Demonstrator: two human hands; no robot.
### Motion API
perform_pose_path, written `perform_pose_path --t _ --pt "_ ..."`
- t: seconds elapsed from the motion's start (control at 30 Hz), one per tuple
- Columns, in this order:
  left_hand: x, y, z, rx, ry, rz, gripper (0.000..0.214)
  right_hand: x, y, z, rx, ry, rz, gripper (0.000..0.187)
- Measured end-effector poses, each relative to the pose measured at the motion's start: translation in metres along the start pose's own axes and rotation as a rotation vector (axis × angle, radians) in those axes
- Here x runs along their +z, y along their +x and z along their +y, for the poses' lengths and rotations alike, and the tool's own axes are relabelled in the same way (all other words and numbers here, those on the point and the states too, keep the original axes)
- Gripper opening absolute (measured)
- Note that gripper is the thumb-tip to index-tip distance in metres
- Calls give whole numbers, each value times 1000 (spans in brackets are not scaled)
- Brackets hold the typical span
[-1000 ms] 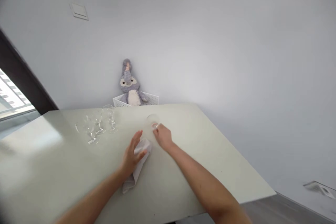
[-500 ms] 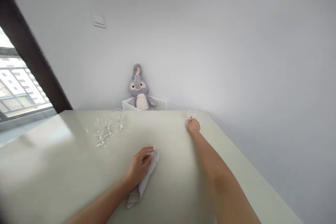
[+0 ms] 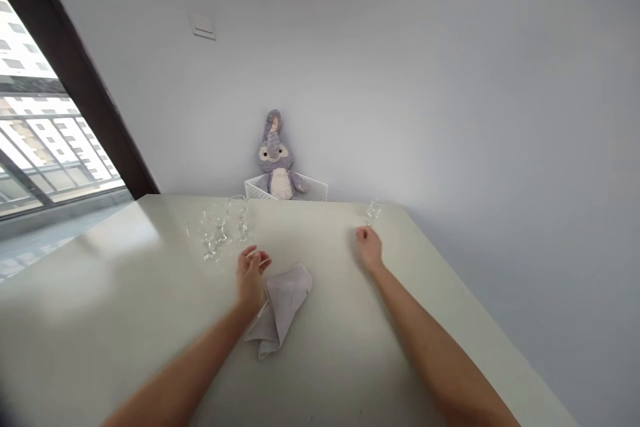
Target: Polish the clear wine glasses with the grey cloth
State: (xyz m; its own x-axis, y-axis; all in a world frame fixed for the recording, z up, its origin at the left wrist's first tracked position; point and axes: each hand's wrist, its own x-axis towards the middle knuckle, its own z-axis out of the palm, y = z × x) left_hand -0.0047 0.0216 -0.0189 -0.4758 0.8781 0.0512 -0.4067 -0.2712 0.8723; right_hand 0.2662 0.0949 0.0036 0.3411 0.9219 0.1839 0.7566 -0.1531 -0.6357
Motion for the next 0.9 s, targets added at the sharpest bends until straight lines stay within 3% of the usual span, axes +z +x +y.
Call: perform_pose_path --t 0.1,0.2,0.3,0.4,0.5,0.63,0.8,0.9 --pt "-9 19 3 -85 -77 202 22 15 -69 -36 -199 48 -175 32" --pt "-17 30 2 -106 -88 276 25 31 -134 -70 -659 -44 -374 39" --pt "-18 36 6 -131 -119 305 30 42 -169 -87 -771 -261 -411 50" --pt "-15 47 13 -182 -179 291 37 45 -169 -84 -769 -326 -444 33" --pt "-10 63 19 -267 -265 269 42 41 -149 -68 -754 -185 -485 21" --pt "-4 82 20 -378 -383 225 41 32 -128 -46 -658 98 -612 30" --pt "1 94 19 -421 -478 157 35 25 -126 -35 -443 346 -571 24" --pt "2 94 20 -423 -498 119 30 19 -123 -36 -189 612 -519 28"
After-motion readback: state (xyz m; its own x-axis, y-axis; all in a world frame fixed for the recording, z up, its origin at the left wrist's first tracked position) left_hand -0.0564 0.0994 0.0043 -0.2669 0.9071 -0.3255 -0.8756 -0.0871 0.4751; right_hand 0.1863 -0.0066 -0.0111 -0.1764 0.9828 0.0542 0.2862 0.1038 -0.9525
